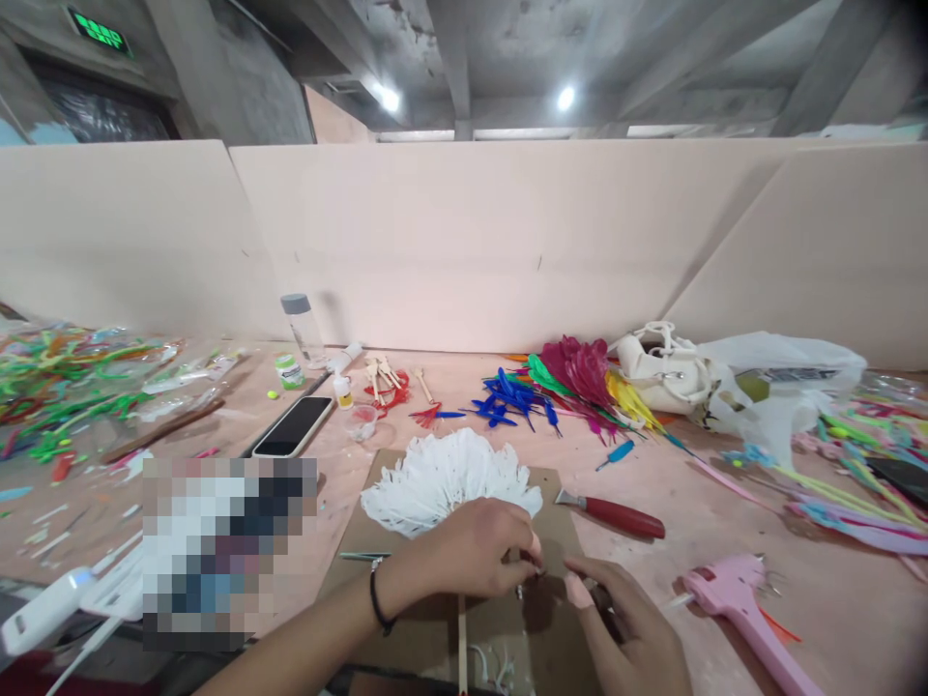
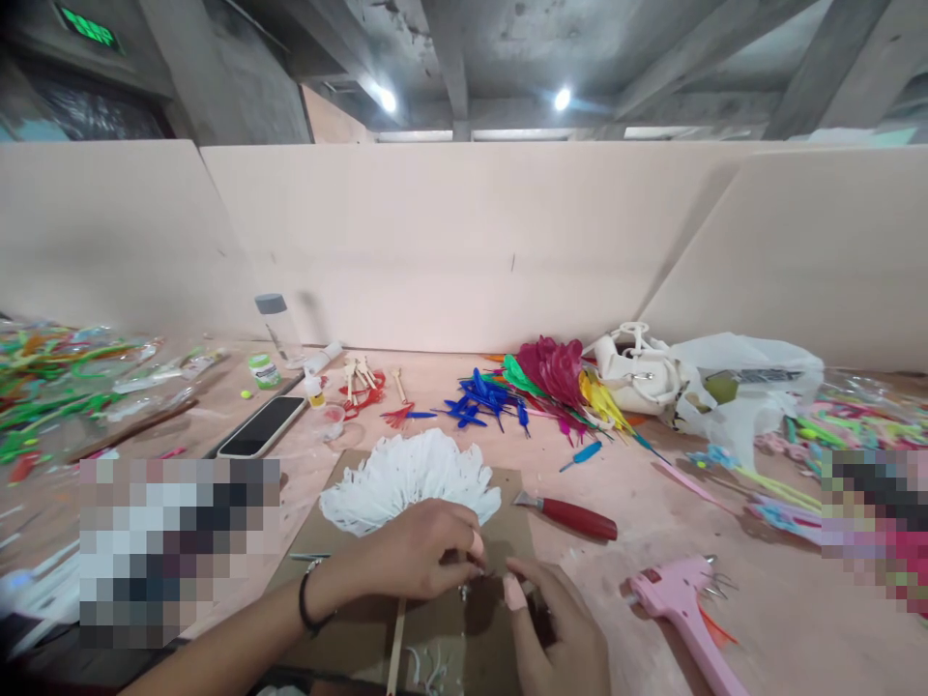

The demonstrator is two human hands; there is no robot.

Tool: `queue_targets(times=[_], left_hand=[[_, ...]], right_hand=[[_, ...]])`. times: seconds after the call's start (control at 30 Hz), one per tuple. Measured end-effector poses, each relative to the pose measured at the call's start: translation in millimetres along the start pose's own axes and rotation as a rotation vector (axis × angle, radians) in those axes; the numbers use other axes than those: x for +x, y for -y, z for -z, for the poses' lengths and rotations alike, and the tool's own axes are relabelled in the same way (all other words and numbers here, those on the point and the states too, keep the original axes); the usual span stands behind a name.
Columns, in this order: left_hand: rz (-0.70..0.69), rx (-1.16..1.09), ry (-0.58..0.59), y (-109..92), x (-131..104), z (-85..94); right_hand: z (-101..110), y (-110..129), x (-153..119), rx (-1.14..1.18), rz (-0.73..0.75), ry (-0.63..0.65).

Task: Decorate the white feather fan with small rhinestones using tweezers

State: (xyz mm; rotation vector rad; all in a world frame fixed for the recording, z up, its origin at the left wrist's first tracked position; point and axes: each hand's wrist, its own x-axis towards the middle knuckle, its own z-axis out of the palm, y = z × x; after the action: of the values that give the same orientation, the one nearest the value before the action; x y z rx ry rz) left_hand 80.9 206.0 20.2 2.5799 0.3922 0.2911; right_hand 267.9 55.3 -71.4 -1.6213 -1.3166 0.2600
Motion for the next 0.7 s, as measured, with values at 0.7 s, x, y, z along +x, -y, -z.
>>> queue_targets(times=[0.7], left_hand=[[0.078,-0.195,0.0,4.5,-2.8,-8.1]], right_hand=[[-12.6,28.5,10.5,-0.056,0.18,-0.008]])
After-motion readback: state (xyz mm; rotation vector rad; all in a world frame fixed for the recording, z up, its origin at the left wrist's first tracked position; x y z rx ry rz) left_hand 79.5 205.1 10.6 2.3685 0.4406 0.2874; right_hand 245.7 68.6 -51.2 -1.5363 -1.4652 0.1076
